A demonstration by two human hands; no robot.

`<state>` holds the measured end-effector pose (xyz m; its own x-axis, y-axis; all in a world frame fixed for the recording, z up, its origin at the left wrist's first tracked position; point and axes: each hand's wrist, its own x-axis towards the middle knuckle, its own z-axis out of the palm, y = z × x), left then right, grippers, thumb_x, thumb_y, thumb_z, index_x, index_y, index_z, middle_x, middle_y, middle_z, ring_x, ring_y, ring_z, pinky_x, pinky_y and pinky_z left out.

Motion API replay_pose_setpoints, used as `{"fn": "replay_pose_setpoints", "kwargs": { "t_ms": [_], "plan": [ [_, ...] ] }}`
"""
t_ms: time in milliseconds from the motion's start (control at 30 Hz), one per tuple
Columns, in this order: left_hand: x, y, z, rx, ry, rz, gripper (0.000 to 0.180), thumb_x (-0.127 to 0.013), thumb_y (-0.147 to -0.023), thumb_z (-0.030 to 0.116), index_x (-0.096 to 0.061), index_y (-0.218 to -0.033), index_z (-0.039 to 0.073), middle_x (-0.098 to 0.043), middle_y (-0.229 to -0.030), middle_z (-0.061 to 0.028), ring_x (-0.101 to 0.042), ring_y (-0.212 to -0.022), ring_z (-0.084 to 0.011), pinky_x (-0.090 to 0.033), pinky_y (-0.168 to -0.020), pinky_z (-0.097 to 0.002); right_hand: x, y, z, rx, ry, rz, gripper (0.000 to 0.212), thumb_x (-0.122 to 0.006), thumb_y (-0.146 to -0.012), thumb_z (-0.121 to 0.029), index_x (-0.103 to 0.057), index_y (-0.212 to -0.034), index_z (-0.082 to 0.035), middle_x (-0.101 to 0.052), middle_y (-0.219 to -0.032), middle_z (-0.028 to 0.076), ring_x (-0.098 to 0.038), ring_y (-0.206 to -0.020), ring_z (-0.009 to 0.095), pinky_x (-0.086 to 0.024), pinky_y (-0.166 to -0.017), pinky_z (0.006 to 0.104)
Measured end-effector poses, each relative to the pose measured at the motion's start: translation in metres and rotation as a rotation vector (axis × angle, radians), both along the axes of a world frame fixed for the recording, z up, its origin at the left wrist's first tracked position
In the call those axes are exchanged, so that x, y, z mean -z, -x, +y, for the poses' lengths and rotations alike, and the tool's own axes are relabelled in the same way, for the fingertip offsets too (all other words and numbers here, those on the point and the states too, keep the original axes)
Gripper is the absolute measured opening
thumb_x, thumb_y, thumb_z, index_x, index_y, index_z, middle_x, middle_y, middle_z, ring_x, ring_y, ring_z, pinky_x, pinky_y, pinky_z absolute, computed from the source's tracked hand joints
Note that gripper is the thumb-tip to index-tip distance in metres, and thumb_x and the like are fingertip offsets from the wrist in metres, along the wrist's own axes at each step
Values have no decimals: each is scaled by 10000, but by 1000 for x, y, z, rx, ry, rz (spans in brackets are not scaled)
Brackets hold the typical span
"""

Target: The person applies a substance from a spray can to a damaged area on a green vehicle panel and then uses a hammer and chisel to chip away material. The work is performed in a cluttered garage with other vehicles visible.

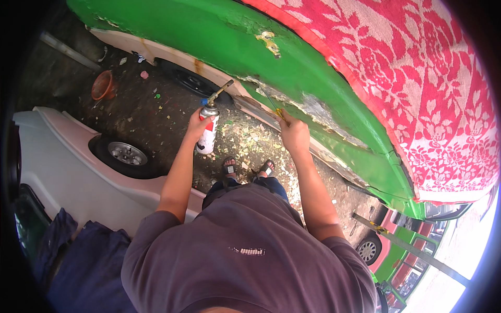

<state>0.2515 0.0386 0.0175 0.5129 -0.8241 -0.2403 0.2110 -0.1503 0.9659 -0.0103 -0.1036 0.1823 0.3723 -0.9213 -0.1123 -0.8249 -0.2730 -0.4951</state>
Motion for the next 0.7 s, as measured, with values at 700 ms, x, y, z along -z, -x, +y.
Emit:
{"fn": "replay_pose_setpoints", "kwargs": {
  "t_ms": [700],
  "plan": [
    [3,25,-5,49,43,56,423,-714,-756,129,-578,-1141,17,-659,-997,-75,-613,-885,-151,-488,-808,-312,2,37,9,29,-30,-82,371,-654,-856,-264,-651,-1204,-135,-647,-769,221,-640,-674,332,-498,-671,387]
  ]
}}
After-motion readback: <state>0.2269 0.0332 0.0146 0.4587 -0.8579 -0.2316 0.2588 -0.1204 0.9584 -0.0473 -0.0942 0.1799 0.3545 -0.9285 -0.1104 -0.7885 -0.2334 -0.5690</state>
